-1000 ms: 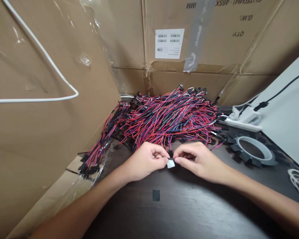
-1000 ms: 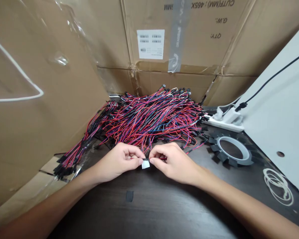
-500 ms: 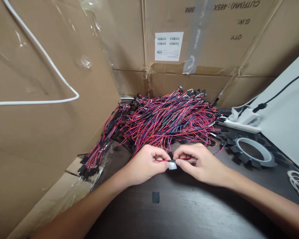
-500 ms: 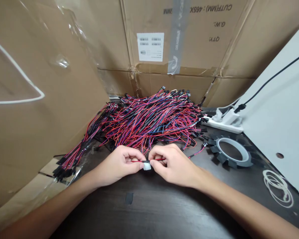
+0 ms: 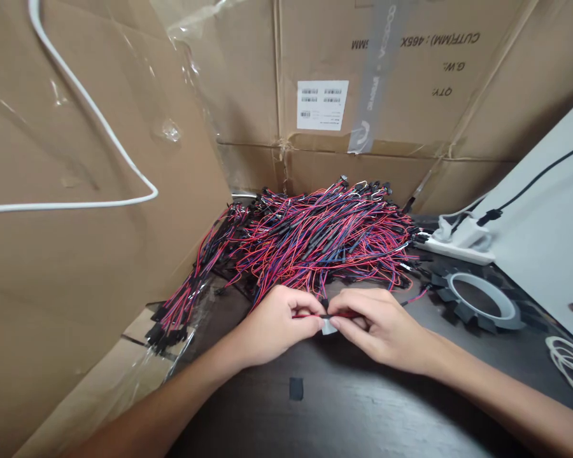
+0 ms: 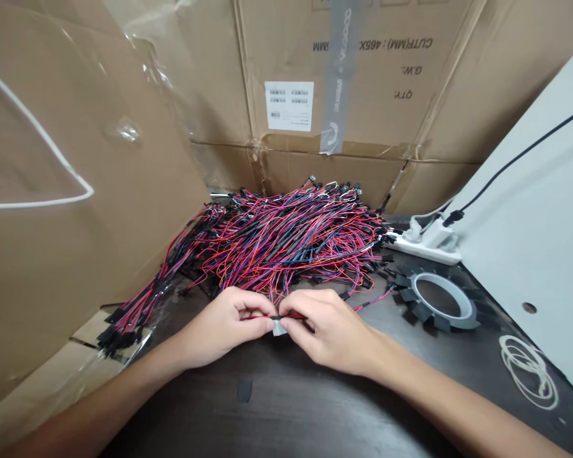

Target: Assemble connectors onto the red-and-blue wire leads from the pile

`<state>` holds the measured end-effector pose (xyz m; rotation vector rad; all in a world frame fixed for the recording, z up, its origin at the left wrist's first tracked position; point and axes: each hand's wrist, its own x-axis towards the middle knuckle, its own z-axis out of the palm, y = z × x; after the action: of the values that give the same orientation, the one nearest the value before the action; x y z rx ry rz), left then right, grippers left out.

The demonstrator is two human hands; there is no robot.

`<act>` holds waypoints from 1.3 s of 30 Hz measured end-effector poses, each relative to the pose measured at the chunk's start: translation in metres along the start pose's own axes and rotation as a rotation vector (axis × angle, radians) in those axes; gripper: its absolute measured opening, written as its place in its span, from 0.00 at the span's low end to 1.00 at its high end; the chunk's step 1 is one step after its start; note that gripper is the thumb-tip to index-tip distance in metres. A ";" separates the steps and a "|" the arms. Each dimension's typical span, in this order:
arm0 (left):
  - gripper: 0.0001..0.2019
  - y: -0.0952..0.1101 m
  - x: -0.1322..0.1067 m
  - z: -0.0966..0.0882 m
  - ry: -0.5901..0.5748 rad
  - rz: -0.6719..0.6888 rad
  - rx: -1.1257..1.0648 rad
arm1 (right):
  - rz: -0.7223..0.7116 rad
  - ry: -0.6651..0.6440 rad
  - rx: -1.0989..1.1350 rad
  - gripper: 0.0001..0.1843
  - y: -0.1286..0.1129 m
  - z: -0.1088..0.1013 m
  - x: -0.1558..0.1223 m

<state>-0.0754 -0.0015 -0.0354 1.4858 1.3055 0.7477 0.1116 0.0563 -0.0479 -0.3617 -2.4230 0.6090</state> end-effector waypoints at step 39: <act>0.06 -0.002 -0.001 0.001 -0.083 -0.124 -0.346 | -0.355 0.186 -0.230 0.10 -0.002 0.014 -0.010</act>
<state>-0.0757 -0.0031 -0.0373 1.1371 1.1290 0.7783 0.1105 0.0459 -0.0617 -0.0709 -2.3031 0.1348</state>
